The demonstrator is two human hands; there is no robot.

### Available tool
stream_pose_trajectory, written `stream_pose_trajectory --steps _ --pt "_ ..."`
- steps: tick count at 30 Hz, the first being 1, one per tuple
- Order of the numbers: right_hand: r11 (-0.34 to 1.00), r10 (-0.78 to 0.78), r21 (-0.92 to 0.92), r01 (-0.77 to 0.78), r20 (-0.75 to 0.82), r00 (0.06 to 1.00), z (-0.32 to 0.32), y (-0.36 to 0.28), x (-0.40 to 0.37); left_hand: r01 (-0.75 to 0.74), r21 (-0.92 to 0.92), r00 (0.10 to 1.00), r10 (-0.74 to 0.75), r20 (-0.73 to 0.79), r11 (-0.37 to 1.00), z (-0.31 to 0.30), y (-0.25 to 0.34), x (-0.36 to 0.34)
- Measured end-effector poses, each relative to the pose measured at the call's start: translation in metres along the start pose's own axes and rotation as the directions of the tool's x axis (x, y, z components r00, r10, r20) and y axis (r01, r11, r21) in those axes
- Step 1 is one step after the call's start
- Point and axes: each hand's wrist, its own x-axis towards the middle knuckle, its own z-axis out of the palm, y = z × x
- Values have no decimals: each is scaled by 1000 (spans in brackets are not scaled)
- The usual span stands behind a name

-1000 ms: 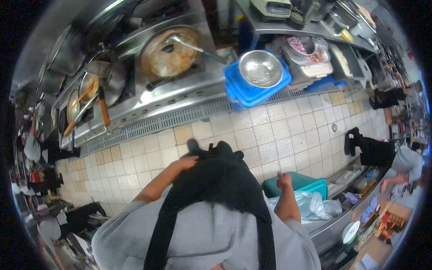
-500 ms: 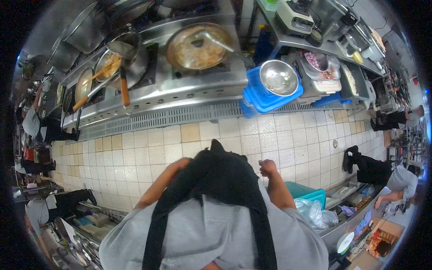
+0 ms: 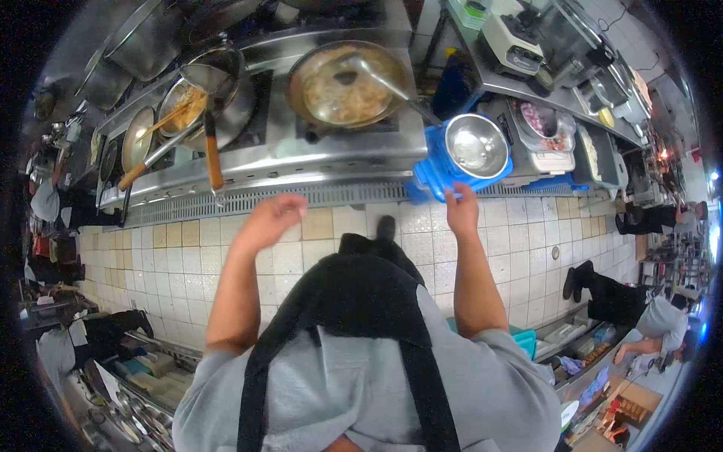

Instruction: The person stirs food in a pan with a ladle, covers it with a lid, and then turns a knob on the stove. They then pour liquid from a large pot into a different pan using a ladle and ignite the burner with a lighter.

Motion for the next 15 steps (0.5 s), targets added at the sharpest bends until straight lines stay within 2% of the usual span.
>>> stream_pose_trajectory --steps 1,3,5,7,8,10,12,13,15 --pt "993 -28 111 30 -21 999 1 -25 23 -29 49 999 31 -33 998 -21 47 15" --pt "980 -192 42 196 -90 977 -4 -98 54 -38 42 987 44 -156 998 -38 93 54" --pt "909 -413 -89 408 -55 909 8 -112 98 -72 275 956 145 -255 959 -44 101 108" --pt "901 -423 -102 421 -4 906 21 -132 124 -63 481 932 224 -286 875 -42 102 160" --pt "893 -430 -124 432 43 902 27 -139 133 -56 479 932 217 -289 876 -38 95 187" --pt "882 -435 -148 447 106 894 40 -136 149 18 667 934 225 -276 745 -29 80 237" --pt "870 -435 -170 462 175 883 49 -134 162 75 675 949 155 -274 734 -22 76 271" --pt "890 -335 -225 396 264 904 51 -134 166 119 687 960 93 -263 716 -18 71 287" --pt "916 -156 -292 276 374 914 48 -146 171 81 737 971 115 -211 671 -10 56 318"
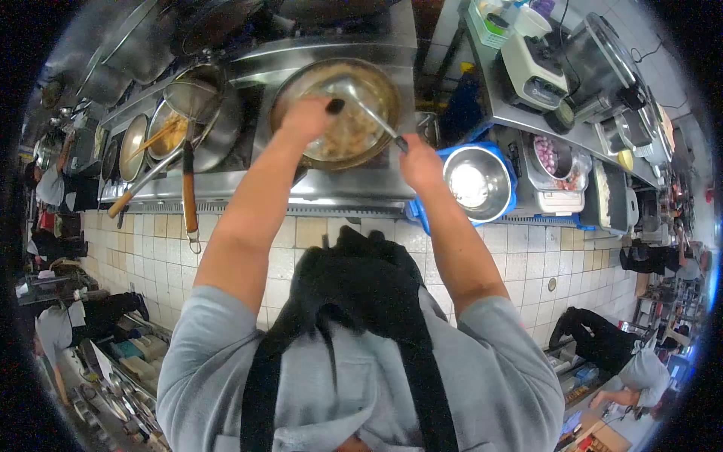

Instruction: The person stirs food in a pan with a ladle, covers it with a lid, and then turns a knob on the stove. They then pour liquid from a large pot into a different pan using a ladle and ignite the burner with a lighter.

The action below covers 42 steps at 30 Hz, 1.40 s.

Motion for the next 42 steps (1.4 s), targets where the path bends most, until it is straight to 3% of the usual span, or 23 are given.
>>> stream_pose_trajectory --steps 1,5,7,9,10,13,14,15,16,17,18,19,21,23,25,26,27,29,31,32,35,42 --pt "1000 4 3 -4 2 1000 -7 -1 -2 -62 54 998 61 17 997 4 3 9" --pt "963 -20 267 37 -66 998 -13 6 -12 -41 106 992 28 122 994 13 10 32" --pt "934 9 356 20 -77 997 -18 16 -26 -80 137 965 42 259 987 14 7 41" --pt "855 79 517 -27 -79 994 -30 22 -37 -70 119 965 37 261 990 11 -3 47" --pt "874 83 485 -20 -108 991 -35 26 -43 -63 107 967 34 254 992 -3 -4 43" --pt "755 174 648 -100 -51 983 -59 17 -67 -56 -80 995 62 79 995 -70 -23 19" --pt "759 168 645 -89 -62 984 -56 24 -69 -154 -95 985 144 -96 984 -54 -62 34" --pt "759 166 645 -91 -56 985 -53 24 -72 -124 -88 977 106 -187 988 -80 -69 22" --pt "778 163 620 -101 -44 986 -51 22 -74 -123 -273 977 68 -203 954 -103 -80 15" --pt "797 158 595 -104 -38 987 -49 20 -73 -84 -306 949 -18 -316 948 -111 -96 13" --pt "862 89 507 -16 -120 989 -36 29 -70 21 -464 968 -135 -214 886 -139 -97 0" --pt "864 83 504 -13 -117 990 -30 27 -67 2 -571 944 -190 -270 821 -139 -119 1" --pt "936 107 346 -62 -110 988 -20 17 -64 38 -762 915 -330 -234 646 -166 -142 -16" --pt "959 73 282 -37 -116 991 -10 14 -59 -133 -907 878 -377 -295 401 -194 -130 -53" --pt "976 -10 213 42 -153 988 -5 14 -54 -93 -883 847 -429 -313 460 -223 -126 -85" --pt "977 -14 209 46 -150 989 -5 13 -52 -165 -842 860 -343 -378 514 -226 -141 -94" --pt "974 3 223 32 -154 988 -6 13 -52 -118 -811 789 -442 -427 574 -226 -162 -100" --pt "972 19 234 19 -160 987 -11 10 -53 -159 -798 744 -460 -484 581 -235 -170 -122" --pt "906 91 418 -57 -61 994 -24 -1 -60 -109 -739 759 -425 -494 665 -243 -186 -143" --pt "857 64 513 -48 -14 998 -32 -10 -68 -11 -706 743 -466 -480 708 -247 -187 -153" --pt "775 80 618 -136 117 990 -53 -37 -89 -32 -692 711 -471 -523 721 -248 -198 -170" --pt "899 57 398 -183 309 949 -100 -59 -136 -18 -681 710 -470 -524 732 -250 -204 -189"
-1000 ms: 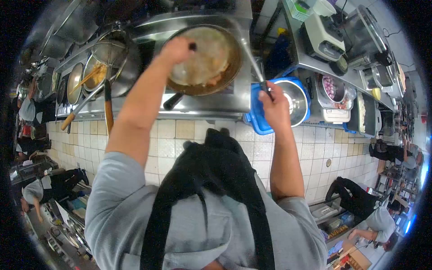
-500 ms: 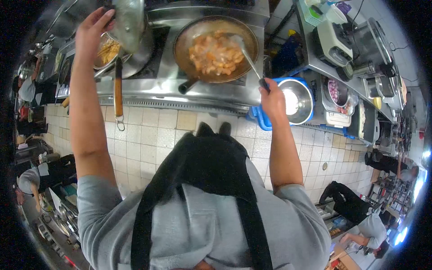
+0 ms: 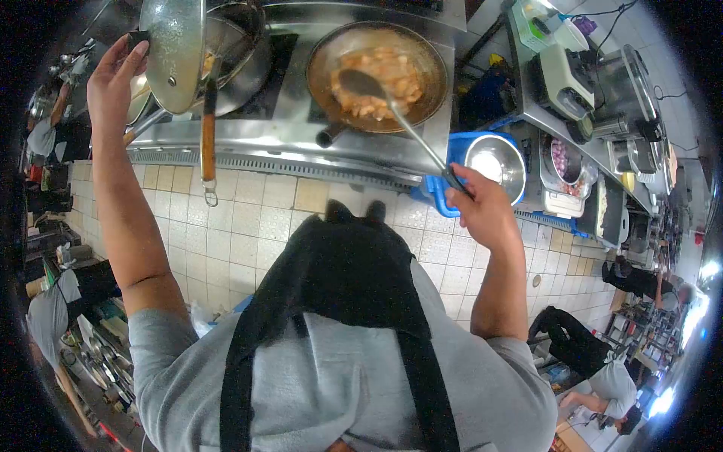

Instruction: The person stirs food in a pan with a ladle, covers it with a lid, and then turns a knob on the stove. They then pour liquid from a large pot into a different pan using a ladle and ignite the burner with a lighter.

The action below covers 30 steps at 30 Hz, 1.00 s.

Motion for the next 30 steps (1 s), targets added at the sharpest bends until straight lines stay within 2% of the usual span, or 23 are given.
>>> stream_pose_trajectory --steps 1,3,4,6,13,15,17,20,22,23,25,26,29,30 --pt "1000 1 -2 -1 0 1000 0 -3 -4 2 -2 1000 -2 0 1000 0 1 -1" --pt "976 10 -218 -6 16 1000 0 -10 -11 10 95 1000 -10 0 995 -1 5 -3" --pt "976 10 -220 -6 17 1000 -2 -11 -14 11 94 1000 -11 -1 995 -2 3 -2" --pt "931 -103 -346 116 55 993 -9 -11 -20 -9 188 1000 7 14 982 -4 -2 2" --pt "938 -11 -346 8 -8 1000 -23 -23 -28 -50 205 999 52 -5 978 1 5 -3" --pt "927 -25 -375 26 6 1000 -21 -19 -25 -83 142 996 79 31 986 0 -1 2" --pt "914 -38 -404 42 17 999 -19 -13 -21 -80 182 997 77 23 980 1 4 -1" --pt "934 -30 -357 24 -12 999 -20 -8 -15 -87 202 996 87 10 975 -1 5 -7" --pt "984 68 -162 -74 -41 997 -26 -7 -14 -105 176 994 104 14 979 -1 6 -9" --pt "984 69 -163 -74 -40 997 -27 -6 -12 -106 231 994 106 13 967 -2 9 -10" --pt "984 31 -171 -55 -143 989 -27 -5 -3 -106 288 994 106 13 952 -3 11 -12" --pt "984 31 -170 -55 -142 989 -26 -3 3 -106 301 994 106 17 948 -4 11 -12" --pt "929 -255 -340 148 -297 920 -13 15 34 -104 281 994 104 17 954 -1 10 -11" --pt "926 -276 -340 165 -314 908 -8 24 46 -101 249 995 101 12 963 0 9 -12"
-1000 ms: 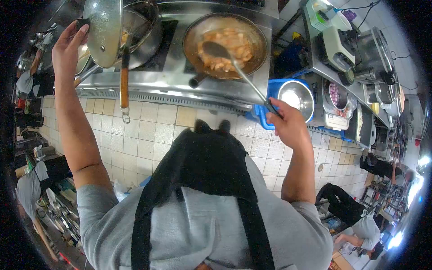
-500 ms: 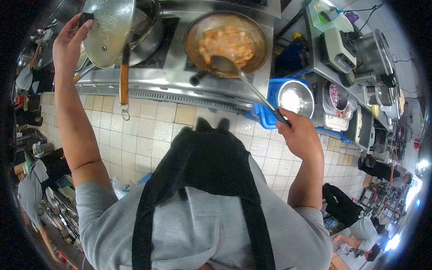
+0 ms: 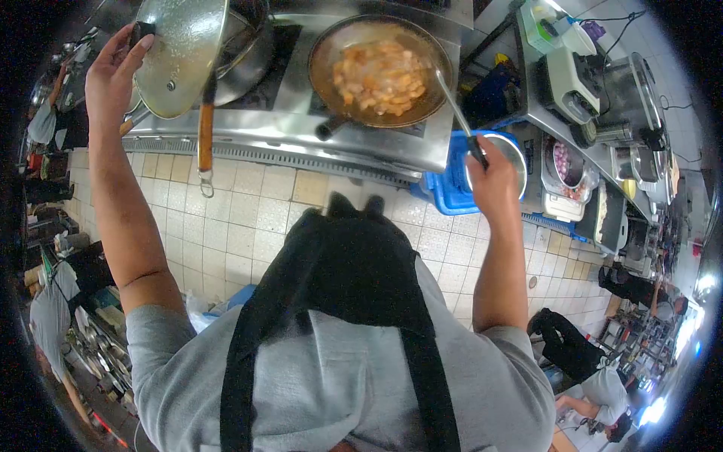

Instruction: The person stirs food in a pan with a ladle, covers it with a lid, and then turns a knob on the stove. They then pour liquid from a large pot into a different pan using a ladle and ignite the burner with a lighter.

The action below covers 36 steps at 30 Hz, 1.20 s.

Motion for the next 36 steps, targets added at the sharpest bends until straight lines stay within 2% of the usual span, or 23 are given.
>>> stream_pose_trajectory --steps 1,3,8,10,12,17,19,20,22,23,25,26,28,29,31,32,34,36 --pt "1000 0 0 0 2 1000 9 5 6 1 1 1000 -1 0 1000 0 2 -1" --pt "976 -13 -216 -1 -65 998 26 14 16 -7 -22 1000 8 11 1000 1 6 -2" --pt "990 -11 -143 2 -66 998 52 41 29 2 -16 999 -1 33 1000 -2 -2 -5" --pt "980 -75 -186 65 -45 996 57 48 30 7 -14 999 -7 41 1000 -3 4 -7" --pt "981 -60 -187 55 -21 998 59 49 31 41 19 999 -41 -1 999 -2 14 -11" --pt "979 -37 -203 34 -11 999 64 55 32 29 -20 999 -28 24 999 -4 3 -10" --pt "964 -173 -225 144 -116 978 65 58 35 34 -41 999 -33 27 999 -4 5 -10" --pt "963 -175 -224 146 -115 978 64 57 35 34 -3 999 -34 32 999 -4 6 -10" --pt "993 -88 -91 81 -74 993 54 38 31 35 37 999 -37 38 999 -3 6 -10" --pt "993 -88 -91 81 -73 993 46 22 27 46 0 998 -46 34 999 -2 3 -10" --pt "995 67 68 -72 83 994 30 -20 20 57 -38 998 -56 32 998 0 4 -10" --pt "995 67 69 -73 82 994 28 -29 20 47 -3 999 -47 22 999 2 8 -10" --pt "991 -92 103 80 119 989 27 -43 19 36 33 999 -37 12 999 2 10 -10" --pt "991 -92 104 80 117 989 25 -54 21 26 23 999 -27 33 999 4 9 -10" --pt "996 -80 -25 89 260 962 25 -74 29 16 11 998 -17 53 1000 5 9 -10" --pt "996 -79 -26 89 259 963 30 -76 34 3 -47 998 0 61 999 6 11 -11" --pt "891 -350 -225 394 214 912 40 -81 42 -11 -107 998 18 67 994 4 13 -13" --pt "914 -316 -183 362 241 918 22 -101 40 -41 64 994 34 105 997 -1 13 -12"
